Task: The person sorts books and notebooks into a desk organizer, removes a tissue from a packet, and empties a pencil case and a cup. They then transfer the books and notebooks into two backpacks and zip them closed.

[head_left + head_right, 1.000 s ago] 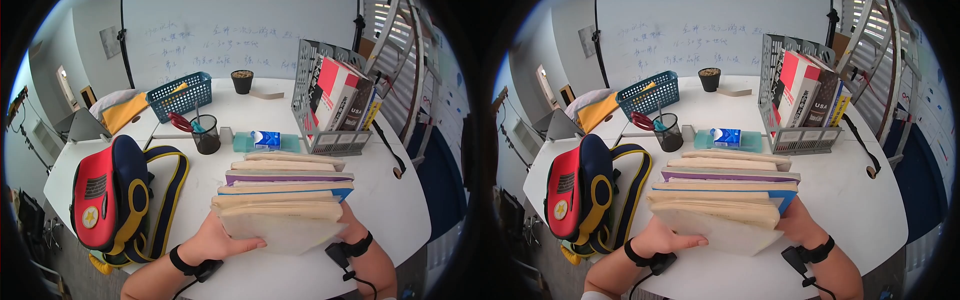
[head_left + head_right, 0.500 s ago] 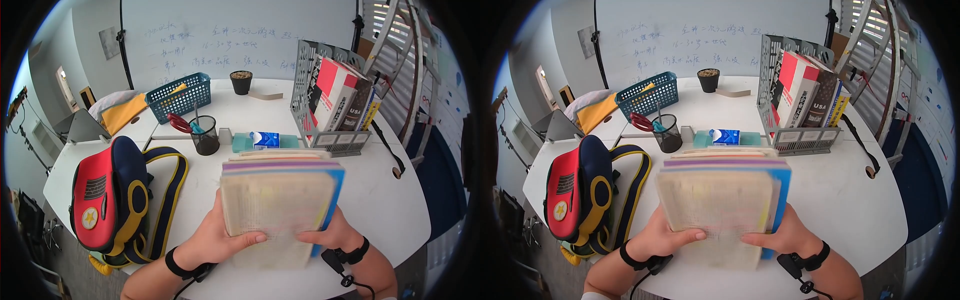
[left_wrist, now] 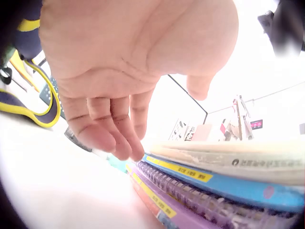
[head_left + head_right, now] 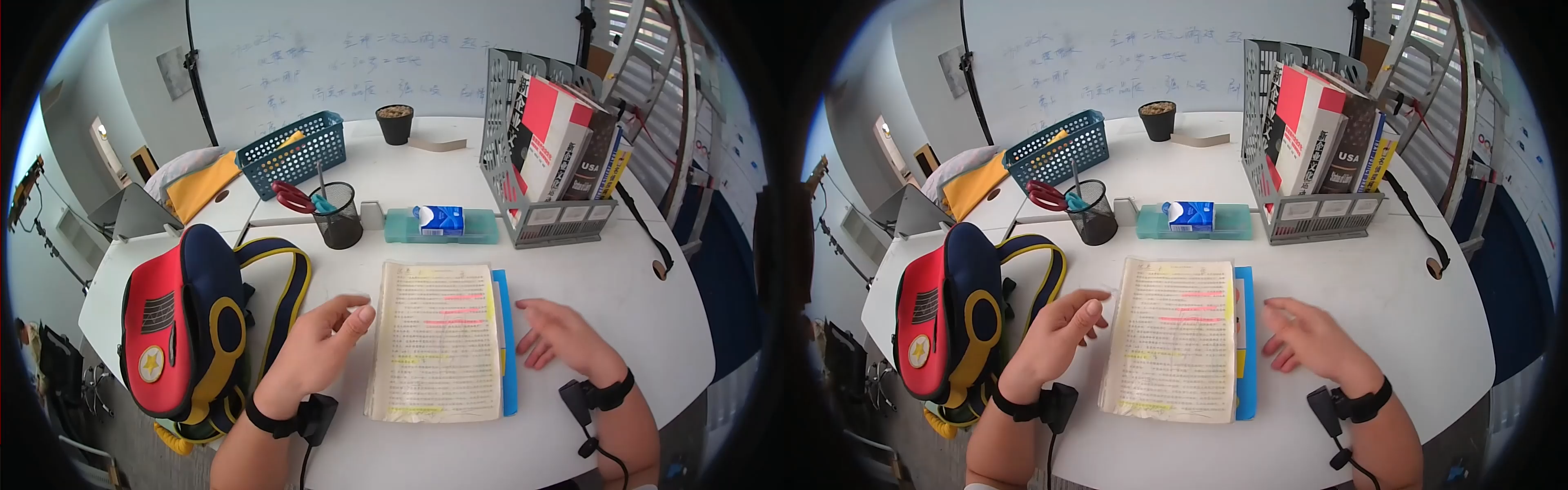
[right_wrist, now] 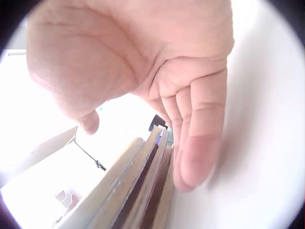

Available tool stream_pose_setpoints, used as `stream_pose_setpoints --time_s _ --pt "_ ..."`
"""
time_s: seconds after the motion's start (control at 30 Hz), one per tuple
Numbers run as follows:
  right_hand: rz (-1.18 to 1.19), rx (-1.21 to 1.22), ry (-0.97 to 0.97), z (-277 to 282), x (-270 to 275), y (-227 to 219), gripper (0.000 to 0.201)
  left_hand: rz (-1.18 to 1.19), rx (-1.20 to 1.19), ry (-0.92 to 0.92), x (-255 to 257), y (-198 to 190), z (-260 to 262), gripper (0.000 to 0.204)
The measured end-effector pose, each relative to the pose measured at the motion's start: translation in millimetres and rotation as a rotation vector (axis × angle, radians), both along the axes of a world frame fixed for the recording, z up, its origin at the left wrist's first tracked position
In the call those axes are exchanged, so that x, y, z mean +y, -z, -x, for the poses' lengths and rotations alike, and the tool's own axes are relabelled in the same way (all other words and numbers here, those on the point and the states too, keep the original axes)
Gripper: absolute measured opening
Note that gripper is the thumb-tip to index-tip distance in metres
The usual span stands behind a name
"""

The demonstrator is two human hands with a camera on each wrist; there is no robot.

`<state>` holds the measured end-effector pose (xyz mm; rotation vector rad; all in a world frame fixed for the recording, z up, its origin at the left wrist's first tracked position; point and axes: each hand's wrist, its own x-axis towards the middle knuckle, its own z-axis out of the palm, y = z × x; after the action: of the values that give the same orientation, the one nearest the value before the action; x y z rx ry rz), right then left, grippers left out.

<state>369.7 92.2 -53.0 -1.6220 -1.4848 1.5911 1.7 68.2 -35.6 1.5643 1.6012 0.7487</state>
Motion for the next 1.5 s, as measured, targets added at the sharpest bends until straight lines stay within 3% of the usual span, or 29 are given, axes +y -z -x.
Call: stream_pose_setpoints --time_s 0.03,0.17,0.23,0.3,0.43,0.57,0.63,0.67,0.73,0.77,0.87,0.93,1.03,1.13,1.17,1.23,1.33,1.4,1.43,1.5 --pt "0.001 -0.001 0.004 6.2 -2.7 2.5 0.079 0.190 -0.090 0.032 0.9 -2.1 1.3 0.080" --pt "0.019 -0.015 -0.186 27.3 -9.6 10.0 0.080 0.089 0.204 0.241 -8.0 11.7 -22.4 0.079" --pt "-0.312 -0.054 -0.282 28.9 -12.4 26.7 0.081 0.061 0.159 0.263 -8.8 22.9 -28.7 0.080" --pt "-0.311 -0.011 -0.284 31.7 -14.6 25.6 0.084 0.019 -0.500 0.259 -6.6 35.9 -36.3 0.087" --pt "-0.363 0.028 -0.287 35.4 -16.5 26.0 0.095 0.108 -0.415 0.072 -8.4 33.7 -37.9 0.098" --pt "-0.406 0.189 -0.283 32.3 -16.1 26.0 0.098 -0.134 -0.564 0.170 -11.8 30.7 -39.0 0.120" --pt "-0.737 -0.021 -0.254 27.3 -12.1 34.6 0.103 -0.243 -0.634 0.217 -13.2 29.8 -38.5 0.126" --pt "-0.738 -0.020 -0.255 28.4 -12.0 32.9 0.103 -0.323 -0.632 0.271 -14.0 29.0 -39.2 0.128" --pt "-0.378 0.408 -0.210 29.2 -13.4 26.9 0.109 -0.403 -0.630 0.328 -15.8 28.3 -42.2 0.130" --pt "-0.378 0.406 -0.210 28.3 -13.6 25.8 0.109 -0.454 -0.589 0.365 -18.1 29.2 -43.6 0.131" --pt "-0.412 0.436 -0.229 28.2 -13.7 25.0 0.118 -0.547 -0.522 0.417 -20.1 37.4 -42.4 0.132" --pt "-0.630 0.458 -0.137 30.1 -20.7 29.9 0.124 -0.581 -0.498 0.429 -20.9 40.9 -40.3 0.133" --pt "-0.750 0.314 -0.164 22.9 -21.8 39.3 0.130 -0.534 -0.642 0.355 -18.9 31.8 -36.3 0.136" --pt "-0.906 0.134 -0.322 15.3 -17.9 28.0 0.131 -0.362 -0.737 0.360 -24.8 24.0 -37.0 0.135" --pt "-0.906 0.130 -0.324 14.8 -18.7 28.4 0.131 -0.266 -0.634 0.411 -27.4 31.3 -35.8 0.134" --pt "-0.544 0.560 -0.177 13.7 -23.5 34.9 0.133 -0.171 -0.534 0.460 -27.3 39.1 -32.3 0.134" --pt "-0.461 0.658 -0.203 -0.3 -20.3 58.1 0.131 -0.318 -0.464 0.511 -22.3 35.8 -29.7 0.133" --pt "-0.446 0.673 -0.185 2.1 -22.9 55.4 0.129 -0.815 -0.567 0.336 -13.7 22.3 -31.0 0.114" --pt "-0.429 0.686 -0.164 3.7 -24.2 54.0 0.127 -0.816 -0.563 0.337 -15.2 20.4 -21.8 0.114" --pt "-0.484 0.629 -0.186 4.1 -23.1 60.4 0.125 -0.827 -0.290 0.285 -18.9 11.8 1.4 0.075"
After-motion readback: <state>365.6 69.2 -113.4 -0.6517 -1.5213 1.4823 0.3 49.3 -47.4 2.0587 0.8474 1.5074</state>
